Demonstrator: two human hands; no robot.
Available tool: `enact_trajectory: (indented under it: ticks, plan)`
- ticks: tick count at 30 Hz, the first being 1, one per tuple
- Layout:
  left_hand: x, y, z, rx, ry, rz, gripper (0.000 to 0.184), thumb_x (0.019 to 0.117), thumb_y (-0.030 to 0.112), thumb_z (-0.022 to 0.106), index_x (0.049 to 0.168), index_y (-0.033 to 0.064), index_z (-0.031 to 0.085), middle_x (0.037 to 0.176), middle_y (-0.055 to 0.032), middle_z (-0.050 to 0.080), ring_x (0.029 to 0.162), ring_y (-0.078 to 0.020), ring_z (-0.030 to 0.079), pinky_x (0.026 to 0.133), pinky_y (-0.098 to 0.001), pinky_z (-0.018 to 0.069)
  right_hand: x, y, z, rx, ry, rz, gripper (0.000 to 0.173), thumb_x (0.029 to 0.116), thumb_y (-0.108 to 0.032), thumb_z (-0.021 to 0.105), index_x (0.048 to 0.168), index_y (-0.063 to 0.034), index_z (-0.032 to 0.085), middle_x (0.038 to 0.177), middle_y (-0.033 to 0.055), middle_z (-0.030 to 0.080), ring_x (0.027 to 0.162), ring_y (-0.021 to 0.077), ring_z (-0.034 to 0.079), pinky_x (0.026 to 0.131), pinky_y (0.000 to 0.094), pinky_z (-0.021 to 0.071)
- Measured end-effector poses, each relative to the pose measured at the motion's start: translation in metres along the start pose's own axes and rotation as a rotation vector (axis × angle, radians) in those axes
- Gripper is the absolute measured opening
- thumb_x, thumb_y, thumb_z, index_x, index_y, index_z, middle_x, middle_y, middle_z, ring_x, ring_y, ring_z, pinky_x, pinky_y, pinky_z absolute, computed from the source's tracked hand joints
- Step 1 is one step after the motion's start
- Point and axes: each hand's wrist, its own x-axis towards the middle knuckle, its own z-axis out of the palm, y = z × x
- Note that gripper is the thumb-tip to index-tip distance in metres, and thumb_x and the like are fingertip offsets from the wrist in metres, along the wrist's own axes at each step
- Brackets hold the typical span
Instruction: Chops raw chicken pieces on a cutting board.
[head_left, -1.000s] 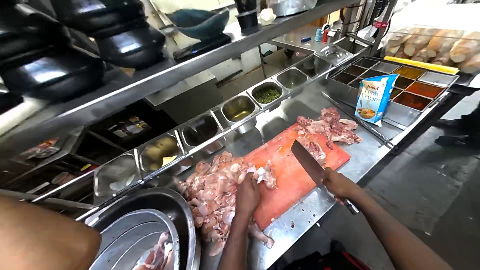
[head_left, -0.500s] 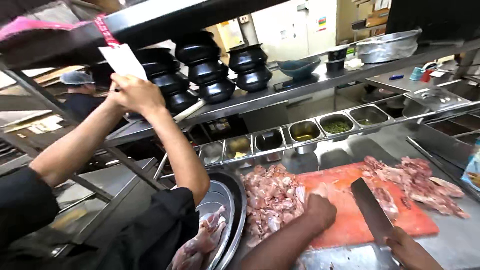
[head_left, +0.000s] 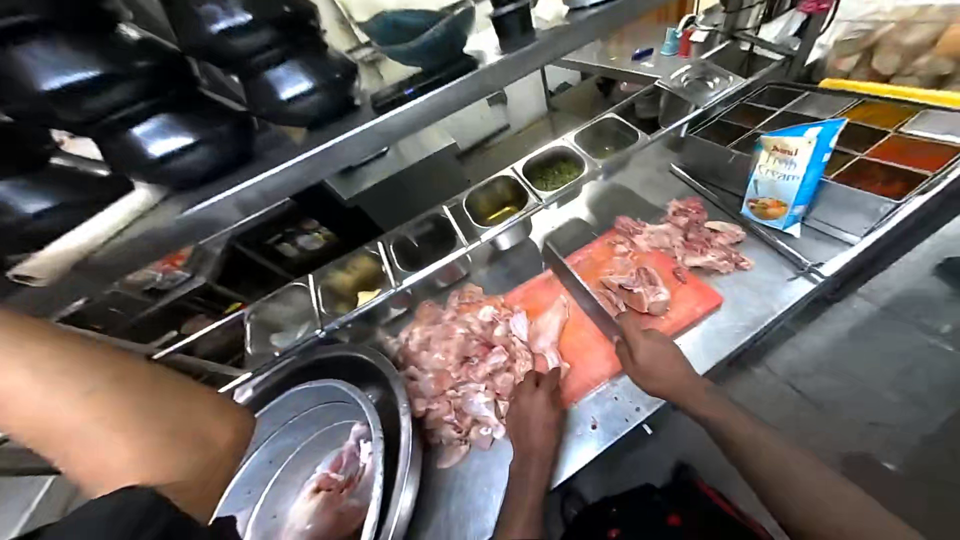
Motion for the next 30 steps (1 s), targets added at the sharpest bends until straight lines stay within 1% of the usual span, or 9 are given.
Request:
enact_trajectory:
  ticks: [5,9,11,13,15,17,21,26,30]
  plan:
    - [-0.004,-0.008,0.021,-0.148,0.148,0.003,0.026,0.1001,0.025,0.06,0.118,0.0268,0.079,0.105,-0.0055,0.075,0.092,-0.0234,0.074,0.075,-0.0455,0.0615,0.005,-0.023,-0.012,-0.074,-0.052,-0.045,0.028,0.1076,-0.029,0.046,0.13,-0.0139,0.053,0.084,0.0127,0.068,0.082,0.0346,0.071,0.073,0.0543,0.0568]
    - [-0.007,-0.013,0.035,-0.205,0.213,0.026,0.024,0.0997,0.024,0.06,0.114,0.0235,0.08,0.104,-0.0027,0.076,0.091,-0.0217,0.074,0.075,-0.0448,0.062,-0.005,-0.06,-0.064,0.042,0.66,-0.451,0.032,0.1065,-0.031,0.042,0.111,-0.0039,0.059,0.06,0.0052,0.057,0.049,0.0247,0.06,0.043,0.0463,0.0499]
    - [-0.008,-0.013,0.04,-0.205,0.196,0.021,0.025,0.0997,0.025,0.06,0.114,0.0231,0.08,0.105,-0.0027,0.076,0.092,-0.0216,0.074,0.076,-0.0441,0.0621,0.006,-0.072,-0.058,0.069,0.91,-0.494,0.04,0.1096,-0.033,0.038,0.113,0.0015,0.057,0.062,0.0063,0.058,0.048,0.0209,0.06,0.041,0.0408,0.0502]
    - [-0.007,-0.012,0.036,-0.185,0.119,-0.001,0.027,0.1008,0.026,0.058,0.118,0.0236,0.079,0.11,-0.0038,0.075,0.097,-0.0233,0.074,0.081,-0.0458,0.0613,0.015,-0.062,-0.017,-0.04,0.673,-0.354,0.036,0.1052,-0.026,0.04,0.113,0.0046,0.059,0.074,0.0147,0.065,0.063,0.0304,0.068,0.057,0.0483,0.0578]
    - [-0.007,-0.009,0.037,-0.159,0.132,0.021,0.025,0.1005,0.027,0.06,0.117,0.0229,0.079,0.109,-0.0044,0.076,0.096,-0.0248,0.074,0.08,-0.0468,0.0617,0.031,-0.05,0.013,-0.153,-0.027,-0.06,0.032,0.1015,-0.017,0.048,0.13,-0.0031,0.052,0.097,0.0211,0.069,0.091,0.0418,0.071,0.077,0.0602,0.0566]
    - [-0.002,-0.01,0.037,-0.138,0.162,0.052,0.025,0.0991,0.026,0.062,0.117,0.0215,0.079,0.106,-0.0055,0.077,0.094,-0.0257,0.075,0.078,-0.0476,0.0616,0.057,-0.052,0.02,-0.203,-0.339,0.058,0.04,0.0967,-0.014,0.058,0.135,-0.0064,0.048,0.11,0.0219,0.068,0.104,0.0433,0.069,0.082,0.0624,0.0554]
    - [-0.006,-0.016,0.039,-0.109,0.154,0.053,0.026,0.0991,0.025,0.061,0.118,0.0234,0.079,0.105,-0.0046,0.077,0.091,-0.025,0.075,0.075,-0.047,0.0618,0.048,-0.048,0.019,-0.219,-0.371,0.065,0.044,0.0937,-0.011,0.062,0.134,-0.0045,0.049,0.112,0.0228,0.067,0.105,0.0429,0.068,0.083,0.062,0.0556]
    - [-0.008,-0.021,0.048,-0.149,0.292,0.089,0.023,0.0958,0.02,0.065,0.112,0.0219,0.081,0.097,-0.0049,0.076,0.085,-0.0242,0.075,0.07,-0.0453,0.0624,-0.005,-0.019,-0.002,-0.217,-0.454,0.145,0.037,0.101,-0.015,0.055,0.136,-0.0045,0.047,0.115,0.0248,0.066,0.108,0.0453,0.067,0.086,0.0631,0.0542]
    - [0.005,-0.022,0.047,-0.274,0.303,0.19,0.025,0.0961,0.012,0.061,0.112,0.0147,0.081,0.1,-0.008,0.077,0.088,-0.0252,0.076,0.077,-0.0453,0.0629,0.008,0.032,-0.018,-0.085,-0.398,0.195,0.034,0.1082,-0.027,0.048,0.134,-0.005,0.05,0.105,0.0218,0.067,0.091,0.0384,0.069,0.079,0.057,0.0562]
